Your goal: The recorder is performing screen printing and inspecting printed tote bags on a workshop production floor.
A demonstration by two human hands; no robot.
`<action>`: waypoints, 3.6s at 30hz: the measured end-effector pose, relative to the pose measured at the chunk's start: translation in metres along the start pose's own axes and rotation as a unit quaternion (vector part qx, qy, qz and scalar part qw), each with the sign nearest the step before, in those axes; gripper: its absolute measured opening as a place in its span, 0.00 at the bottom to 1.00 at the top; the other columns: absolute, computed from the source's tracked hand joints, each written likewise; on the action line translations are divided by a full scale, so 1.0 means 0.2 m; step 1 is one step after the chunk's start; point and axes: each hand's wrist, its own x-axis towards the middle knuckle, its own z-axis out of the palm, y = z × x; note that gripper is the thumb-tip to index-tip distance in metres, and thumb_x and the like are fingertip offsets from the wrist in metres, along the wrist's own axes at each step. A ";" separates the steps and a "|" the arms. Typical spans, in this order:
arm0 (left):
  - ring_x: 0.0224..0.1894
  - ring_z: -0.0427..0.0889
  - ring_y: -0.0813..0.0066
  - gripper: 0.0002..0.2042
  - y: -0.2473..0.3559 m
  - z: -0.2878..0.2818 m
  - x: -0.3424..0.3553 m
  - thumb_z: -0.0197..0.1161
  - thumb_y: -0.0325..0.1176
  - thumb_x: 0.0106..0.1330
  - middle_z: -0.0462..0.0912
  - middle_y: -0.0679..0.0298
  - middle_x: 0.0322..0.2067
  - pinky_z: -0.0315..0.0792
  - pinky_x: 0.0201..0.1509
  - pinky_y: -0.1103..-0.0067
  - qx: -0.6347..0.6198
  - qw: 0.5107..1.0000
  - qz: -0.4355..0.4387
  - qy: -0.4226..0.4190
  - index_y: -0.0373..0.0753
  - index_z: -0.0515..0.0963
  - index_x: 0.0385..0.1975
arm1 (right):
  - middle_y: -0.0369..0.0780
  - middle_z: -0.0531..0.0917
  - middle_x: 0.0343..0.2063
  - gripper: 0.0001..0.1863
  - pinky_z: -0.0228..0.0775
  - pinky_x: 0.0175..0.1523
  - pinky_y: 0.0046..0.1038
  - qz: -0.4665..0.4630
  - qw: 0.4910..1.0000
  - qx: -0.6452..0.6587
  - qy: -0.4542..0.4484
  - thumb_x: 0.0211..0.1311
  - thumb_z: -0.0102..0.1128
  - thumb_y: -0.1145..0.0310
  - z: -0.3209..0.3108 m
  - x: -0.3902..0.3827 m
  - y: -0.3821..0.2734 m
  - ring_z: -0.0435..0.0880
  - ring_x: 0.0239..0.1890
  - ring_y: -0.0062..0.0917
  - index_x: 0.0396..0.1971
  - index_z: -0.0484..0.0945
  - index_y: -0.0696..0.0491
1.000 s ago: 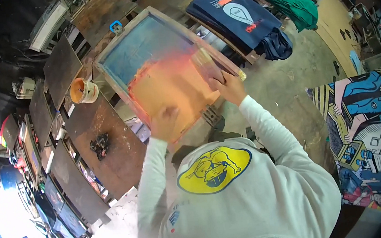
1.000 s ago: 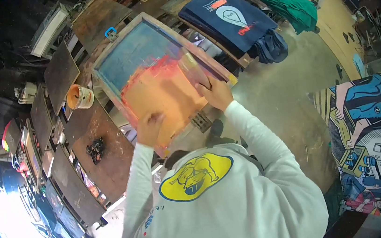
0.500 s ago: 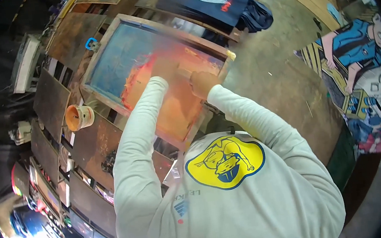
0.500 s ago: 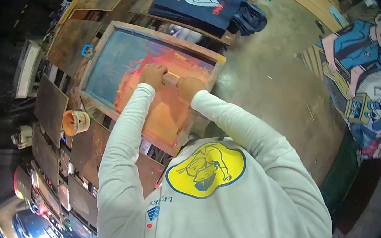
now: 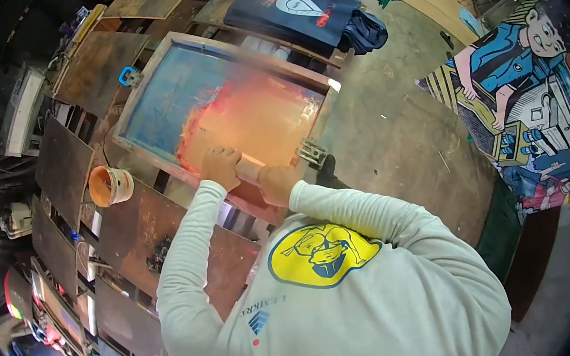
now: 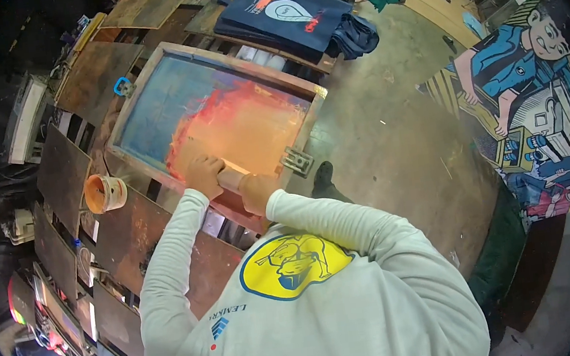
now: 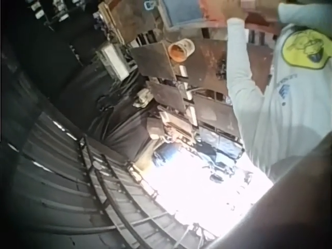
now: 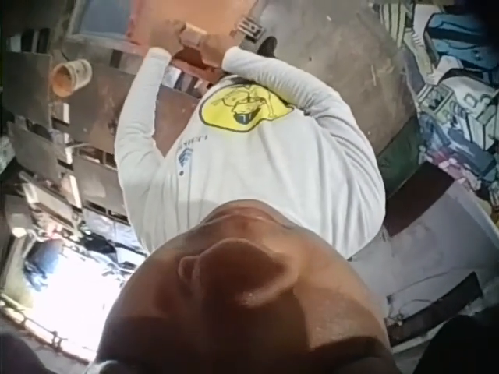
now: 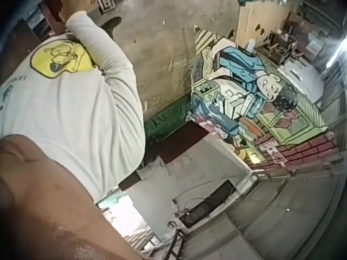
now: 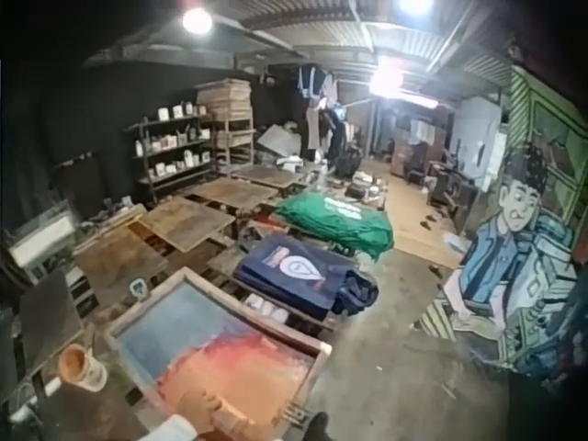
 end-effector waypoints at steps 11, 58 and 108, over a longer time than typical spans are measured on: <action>0.33 0.82 0.56 0.05 -0.02 0.11 0.61 0.69 0.33 0.42 0.84 0.61 0.27 0.73 0.42 0.64 0.064 0.997 0.016 -0.037 0.48 0.83 0.22 | 0.50 0.85 0.30 0.19 0.76 0.44 0.43 0.019 0.996 0.089 -0.015 0.56 0.61 0.50 -0.24 0.20 0.47 0.85 0.35 0.45 0.30 0.84 0.54; 0.33 0.84 0.60 0.06 0.32 0.12 1.08 0.67 0.38 0.46 0.85 0.61 0.26 0.75 0.40 0.64 0.051 0.991 -0.108 0.057 0.47 0.82 0.24 | 0.47 0.86 0.31 0.23 0.75 0.44 0.40 -0.043 0.999 -0.027 -0.020 0.53 0.62 0.46 -0.56 0.47 1.11 0.84 0.37 0.44 0.31 0.84 0.53; 0.36 0.82 0.60 0.05 0.13 0.07 0.36 0.67 0.32 0.47 0.82 0.63 0.27 0.71 0.43 0.64 0.005 0.995 -0.085 0.043 0.45 0.79 0.23 | 0.47 0.85 0.29 0.12 0.78 0.42 0.41 -0.040 0.988 -0.142 -0.039 0.49 0.63 0.59 -0.27 0.22 0.34 0.85 0.35 0.42 0.27 0.86 0.51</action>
